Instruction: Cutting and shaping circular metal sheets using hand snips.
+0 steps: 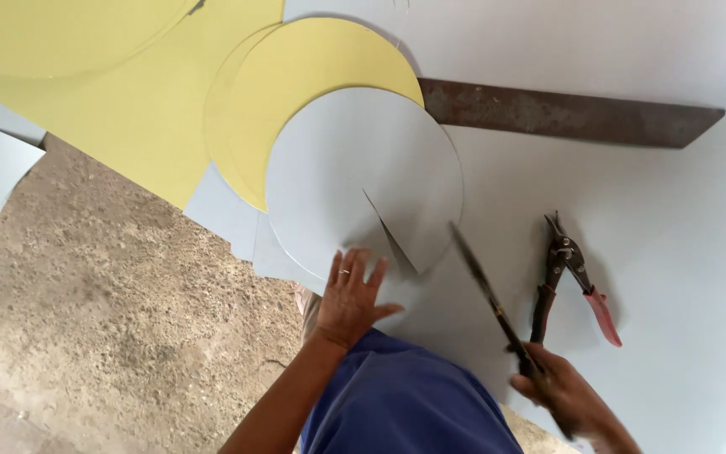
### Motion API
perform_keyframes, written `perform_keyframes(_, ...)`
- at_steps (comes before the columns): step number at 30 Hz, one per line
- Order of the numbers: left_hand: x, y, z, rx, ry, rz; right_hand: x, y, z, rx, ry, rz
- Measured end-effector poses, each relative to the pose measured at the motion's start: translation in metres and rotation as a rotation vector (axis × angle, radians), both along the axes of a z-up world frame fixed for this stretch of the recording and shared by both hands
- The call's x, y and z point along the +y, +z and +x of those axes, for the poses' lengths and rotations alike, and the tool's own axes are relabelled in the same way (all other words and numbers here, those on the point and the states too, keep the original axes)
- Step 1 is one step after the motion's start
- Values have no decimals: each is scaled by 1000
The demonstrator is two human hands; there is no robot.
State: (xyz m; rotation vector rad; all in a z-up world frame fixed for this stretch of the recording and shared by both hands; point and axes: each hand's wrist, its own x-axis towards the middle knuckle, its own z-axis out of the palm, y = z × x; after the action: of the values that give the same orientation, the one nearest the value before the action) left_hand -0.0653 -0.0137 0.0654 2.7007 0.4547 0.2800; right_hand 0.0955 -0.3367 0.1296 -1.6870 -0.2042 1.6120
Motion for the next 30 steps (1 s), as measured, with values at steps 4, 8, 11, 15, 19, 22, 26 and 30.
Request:
perform_keyframes(4,-1,-17,-2,136,-67,-35,12,-13,-19,-926,145,-507)
perform_keyframes(8,35,-49,11,82,-11,56,0,-33,-23,-901,70,-520)
perform_keyframes(11,83,-23,50,244,83,131,8,-8,15,-865,294,-662)
perform_keyframes(15,127,17,113,386,86,138,-21,-35,76,-1234,84,-773)
perform_keyframes(19,141,18,175,396,-130,254,-28,-50,84,-1062,77,-809)
perform_keyframes(22,125,32,219,464,-291,231,-45,-66,71,-1130,0,-785)
perform_keyframes(26,99,25,248,535,-517,273,-68,-89,72,-1100,-156,-873)
perform_keyframes(30,82,14,252,475,-602,140,-44,-36,66,-1558,-200,-922)
